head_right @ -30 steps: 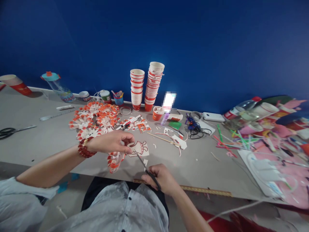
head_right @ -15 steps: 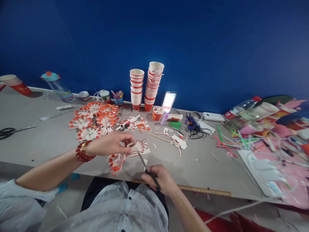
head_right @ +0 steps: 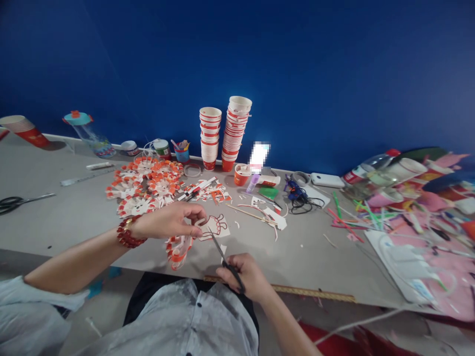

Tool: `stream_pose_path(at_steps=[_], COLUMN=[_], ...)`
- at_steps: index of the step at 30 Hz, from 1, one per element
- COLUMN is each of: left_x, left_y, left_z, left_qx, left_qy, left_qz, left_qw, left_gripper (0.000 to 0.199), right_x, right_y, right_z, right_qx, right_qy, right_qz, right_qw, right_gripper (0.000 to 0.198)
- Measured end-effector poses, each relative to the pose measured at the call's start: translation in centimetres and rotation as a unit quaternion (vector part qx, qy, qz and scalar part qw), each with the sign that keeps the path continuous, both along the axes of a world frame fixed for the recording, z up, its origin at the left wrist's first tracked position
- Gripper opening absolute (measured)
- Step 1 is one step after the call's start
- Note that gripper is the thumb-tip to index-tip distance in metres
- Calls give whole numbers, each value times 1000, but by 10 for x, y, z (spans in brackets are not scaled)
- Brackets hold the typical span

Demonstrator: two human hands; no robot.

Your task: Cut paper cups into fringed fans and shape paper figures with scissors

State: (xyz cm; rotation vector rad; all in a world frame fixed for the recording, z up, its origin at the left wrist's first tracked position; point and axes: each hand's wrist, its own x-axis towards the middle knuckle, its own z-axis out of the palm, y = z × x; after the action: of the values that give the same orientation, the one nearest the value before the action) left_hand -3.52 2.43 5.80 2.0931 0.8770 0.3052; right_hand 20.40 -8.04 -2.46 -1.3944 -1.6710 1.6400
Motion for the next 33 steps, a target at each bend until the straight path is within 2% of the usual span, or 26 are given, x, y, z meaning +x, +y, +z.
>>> stream_pose_path(at_steps=[4, 12, 24, 33], left_x=[0, 0, 1, 3], left_y=[-1, -1, 10, 12], left_z=[-2, 2, 9, 11], left_qx=[-3, -3, 6, 29], left_qy=[-7, -4, 13, 12], left_qz=[1, 4, -65, -84], left_qw=[1000, 1000, 998, 996], left_gripper=[20, 23, 22, 21], right_x=[-1, 0, 5, 2], right_y=[-1, 0, 5, 3], right_z=[-4, -5, -4, -1], right_qx=[-4, 35, 114, 79], right_qy=[12, -13, -61, -62], right_qz=[-10, -1, 23, 7], right_qw=[1000, 999, 991, 995], right_gripper=[52, 50, 51, 47])
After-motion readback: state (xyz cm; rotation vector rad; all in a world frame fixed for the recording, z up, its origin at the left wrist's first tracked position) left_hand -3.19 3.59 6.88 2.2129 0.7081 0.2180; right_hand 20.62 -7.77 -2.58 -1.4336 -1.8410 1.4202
